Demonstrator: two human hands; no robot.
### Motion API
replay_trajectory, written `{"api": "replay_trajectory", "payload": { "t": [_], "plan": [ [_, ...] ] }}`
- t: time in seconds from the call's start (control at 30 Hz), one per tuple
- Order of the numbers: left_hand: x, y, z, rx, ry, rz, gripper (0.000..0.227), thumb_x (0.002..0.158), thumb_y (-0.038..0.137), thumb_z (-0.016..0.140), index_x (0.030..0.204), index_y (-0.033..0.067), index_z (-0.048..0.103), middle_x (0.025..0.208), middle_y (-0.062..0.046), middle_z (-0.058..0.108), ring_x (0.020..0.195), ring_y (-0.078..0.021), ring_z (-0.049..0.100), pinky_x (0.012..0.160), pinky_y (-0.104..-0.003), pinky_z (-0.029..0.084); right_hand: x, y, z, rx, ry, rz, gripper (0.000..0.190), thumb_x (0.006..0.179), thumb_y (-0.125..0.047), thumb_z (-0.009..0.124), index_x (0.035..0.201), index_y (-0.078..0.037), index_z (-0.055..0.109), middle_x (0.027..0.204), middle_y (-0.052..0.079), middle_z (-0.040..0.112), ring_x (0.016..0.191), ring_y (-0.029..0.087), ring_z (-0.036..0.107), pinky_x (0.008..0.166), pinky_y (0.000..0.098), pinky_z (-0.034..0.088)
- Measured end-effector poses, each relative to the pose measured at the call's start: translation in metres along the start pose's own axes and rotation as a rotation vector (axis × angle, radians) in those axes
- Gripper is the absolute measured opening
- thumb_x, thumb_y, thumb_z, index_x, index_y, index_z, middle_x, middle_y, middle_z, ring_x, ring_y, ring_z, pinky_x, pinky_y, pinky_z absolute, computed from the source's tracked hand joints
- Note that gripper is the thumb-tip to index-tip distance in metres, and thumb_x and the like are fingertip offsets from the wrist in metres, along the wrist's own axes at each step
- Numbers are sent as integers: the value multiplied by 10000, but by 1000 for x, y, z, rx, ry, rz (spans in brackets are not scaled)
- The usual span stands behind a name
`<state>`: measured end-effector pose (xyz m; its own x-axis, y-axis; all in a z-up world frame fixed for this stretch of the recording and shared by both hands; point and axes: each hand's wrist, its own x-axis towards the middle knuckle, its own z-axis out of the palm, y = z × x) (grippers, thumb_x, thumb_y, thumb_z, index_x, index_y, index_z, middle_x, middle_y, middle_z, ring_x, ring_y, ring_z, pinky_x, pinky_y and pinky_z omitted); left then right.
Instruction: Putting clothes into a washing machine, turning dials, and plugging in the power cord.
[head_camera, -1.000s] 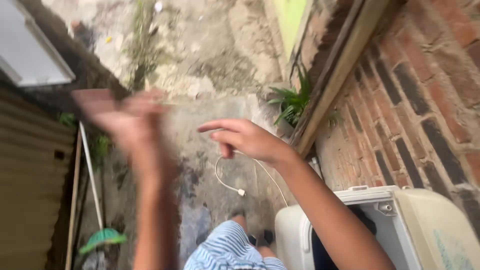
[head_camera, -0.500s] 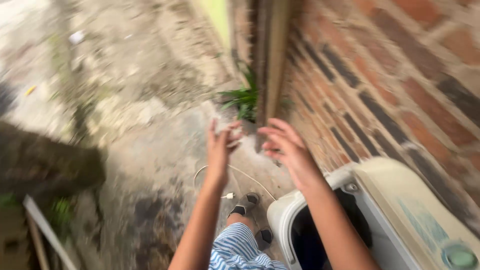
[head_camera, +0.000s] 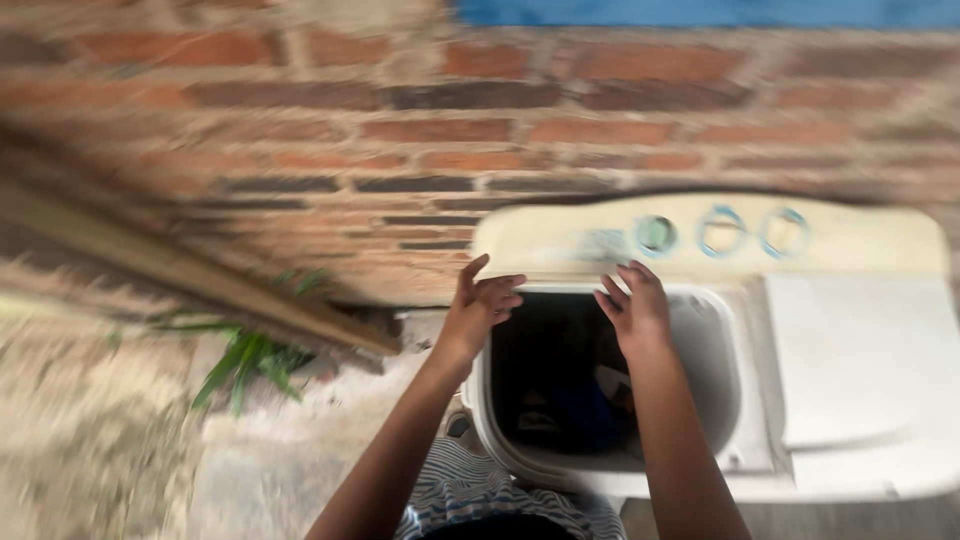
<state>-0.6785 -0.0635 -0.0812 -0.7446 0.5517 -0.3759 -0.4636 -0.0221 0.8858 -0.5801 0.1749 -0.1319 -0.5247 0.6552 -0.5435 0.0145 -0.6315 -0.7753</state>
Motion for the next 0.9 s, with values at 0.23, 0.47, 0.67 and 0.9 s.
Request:
{"api": "replay_trajectory", "payload": {
  "t": [0.23,0.47,0.67,0.9],
  "plan": [
    [20,17,44,270,-217,-120,716,958,319,545,1558,102,221,1306,-91,700,1144,-223,680,988,-367,504,30,-7,-66,-32,126,-1,455,973,-254,578,1393,-92,512,1348,71,595,1096,222,627,887,400,543],
    [33,20,61,361,-306,-137,757,937,339,554,1553,83,196,1366,-117,648,1183,-239,671,1017,-391,508,77,-32,-69,-464,243,-58,455,999,-420,568,1308,-89,614,1165,24,680,932,150,673,738,351,556],
    [39,24,40,379,-283,-197,772,933,378,564,1558,115,194,1354,-92,672,1204,-224,661,1048,-391,483,112,-58,-58,-595,328,-125,472,969,-510,618,1186,-96,552,973,69,698,756,178,672,670,359,565],
    [54,20,26,338,-217,-184,751,938,376,565,1558,105,240,1363,-95,668,1216,-232,654,1059,-392,471,107,-90,-41,-764,448,-48,688,986,-621,610,1177,34,702,1082,184,779,902,320,806,838,377,621]
  ]
}}
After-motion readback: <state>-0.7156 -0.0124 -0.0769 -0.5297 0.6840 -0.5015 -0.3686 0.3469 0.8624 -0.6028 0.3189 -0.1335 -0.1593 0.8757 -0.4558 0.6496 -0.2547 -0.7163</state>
